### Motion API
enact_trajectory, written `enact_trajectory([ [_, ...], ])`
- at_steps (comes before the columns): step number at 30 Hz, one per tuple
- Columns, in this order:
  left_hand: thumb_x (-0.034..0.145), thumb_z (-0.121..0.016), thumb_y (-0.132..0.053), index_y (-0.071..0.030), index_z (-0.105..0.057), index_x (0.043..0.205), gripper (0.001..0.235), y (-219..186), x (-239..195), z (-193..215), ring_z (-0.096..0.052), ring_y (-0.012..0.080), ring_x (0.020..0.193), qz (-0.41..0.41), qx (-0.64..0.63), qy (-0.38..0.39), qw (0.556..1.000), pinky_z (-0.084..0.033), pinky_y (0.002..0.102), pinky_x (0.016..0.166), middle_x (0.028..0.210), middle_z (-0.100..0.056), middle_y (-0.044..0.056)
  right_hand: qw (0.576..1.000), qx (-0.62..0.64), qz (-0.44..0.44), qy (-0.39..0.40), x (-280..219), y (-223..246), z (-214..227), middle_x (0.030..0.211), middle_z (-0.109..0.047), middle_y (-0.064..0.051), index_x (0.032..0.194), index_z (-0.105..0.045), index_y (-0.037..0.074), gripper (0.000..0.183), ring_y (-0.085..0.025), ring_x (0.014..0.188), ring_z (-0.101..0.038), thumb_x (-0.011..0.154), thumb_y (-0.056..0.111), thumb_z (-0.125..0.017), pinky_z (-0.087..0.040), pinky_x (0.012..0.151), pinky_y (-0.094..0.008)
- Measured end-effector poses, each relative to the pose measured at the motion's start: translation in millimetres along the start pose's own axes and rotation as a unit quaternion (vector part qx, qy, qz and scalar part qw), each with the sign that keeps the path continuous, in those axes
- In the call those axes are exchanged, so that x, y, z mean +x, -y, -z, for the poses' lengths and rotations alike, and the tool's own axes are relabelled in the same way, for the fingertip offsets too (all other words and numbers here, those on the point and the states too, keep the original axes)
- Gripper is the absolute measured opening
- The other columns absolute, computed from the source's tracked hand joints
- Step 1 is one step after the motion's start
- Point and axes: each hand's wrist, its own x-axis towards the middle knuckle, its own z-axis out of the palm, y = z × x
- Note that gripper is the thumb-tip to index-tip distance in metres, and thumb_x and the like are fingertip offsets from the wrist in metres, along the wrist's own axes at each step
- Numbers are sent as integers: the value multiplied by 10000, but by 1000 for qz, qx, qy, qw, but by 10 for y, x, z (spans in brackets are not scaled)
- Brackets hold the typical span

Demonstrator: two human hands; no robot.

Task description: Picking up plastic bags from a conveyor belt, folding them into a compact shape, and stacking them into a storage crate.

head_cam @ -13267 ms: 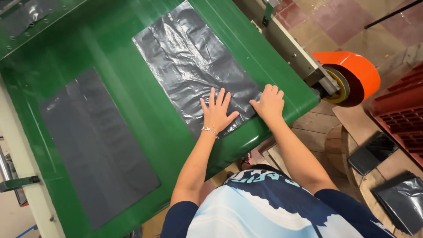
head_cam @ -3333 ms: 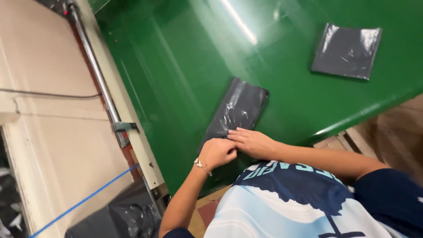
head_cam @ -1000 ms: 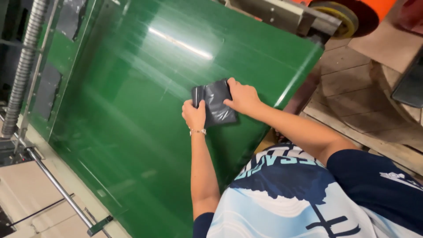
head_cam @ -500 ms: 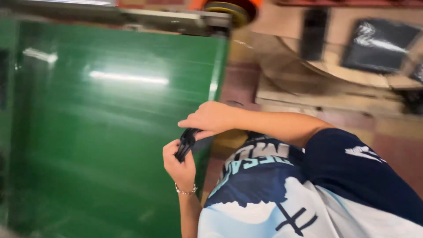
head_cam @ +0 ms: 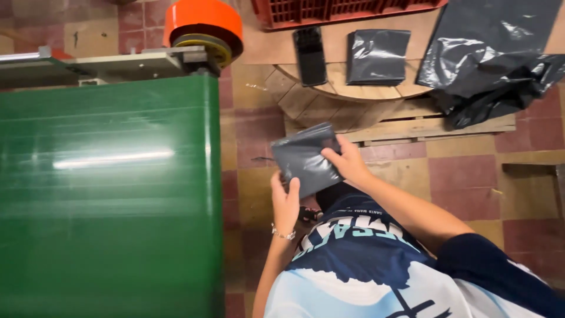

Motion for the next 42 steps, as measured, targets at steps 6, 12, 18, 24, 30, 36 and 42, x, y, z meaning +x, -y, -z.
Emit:
enact_trajectory([
  [6, 965, -655, -196, -77, -651, 1154, 224, -36, 414, -702, -759, 229, 795, 72, -12, 110, 991, -616, 337, 727, 976, -723, 141, 990, 46, -19, -135, 148, -219, 743, 927, -667, -59, 1128, -649, 47, 182, -128, 885, -581, 971, 126, -699, -519, 825, -333],
  [12, 919, -720, -196, -103, -685, 1070, 181, 8, 1331, -1685, -734, 201, 832, 33, 31, 100, 994, -584, 349, 737, 920, -751, 111, 987, 30, -10, -160, 918, -485, 1581, 1001, -676, -114, 1180, -652, 6, 209, -170, 963, -610, 1051, 160, -592, -511, 886, -385],
  [18, 928, -698, -204, -70, -691, 1079, 201, 10, 2246, -2551, -741, 199, 776, 30, 43, 79, 995, -597, 354, 745, 932, -753, 126, 990, 11, -13, -137, 1813, -784, 2188, 1063, -679, -188, 1249, -617, -30, 302, -229, 1022, -616, 1082, 207, -531, -502, 920, -443],
  [24, 876, -743, -315, -156, -702, 1047, 237, 281, 2637, -2837, -718, 264, 986, 68, 145, 11, 987, -563, 400, 886, 975, -762, 68, 994, -63, -66, -58, 2341, -1164, 2424, 1094, -690, -215, 1277, -615, 34, 337, -326, 1041, -657, 1048, 273, -549, -515, 904, -476],
  [30, 899, -691, -371, -174, -680, 1049, 248, 333, 2652, -2907, -711, 275, 1009, 100, 201, -1, 975, -566, 420, 892, 952, -766, 61, 918, -333, 190, -101, 2282, -967, 2545, 959, -616, -57, 1187, -635, 103, 343, -271, 901, -615, 883, 243, -709, -482, 828, -403],
  [36, 944, -602, -371, -140, -596, 1203, 348, -40, 2542, -2911, -666, 353, 1120, 119, 237, 3, 964, -531, 481, 970, 1126, -717, 170, 818, -464, 334, 61, 2537, -630, 1795, 1464, -490, -181, 1389, -573, 157, 616, -459, 1459, -278, 928, 564, -537, -125, 1141, -682],
  [42, 920, -657, -332, -103, -594, 1210, 375, -344, 1822, -2502, -690, 330, 1066, 108, 170, -7, 980, -565, 450, 898, 1130, -722, 142, 782, -536, 297, 114, 2666, -801, 1794, 1611, -361, -133, 1485, -489, 279, 890, -495, 1497, -204, 796, 840, -431, -73, 1102, -783],
])
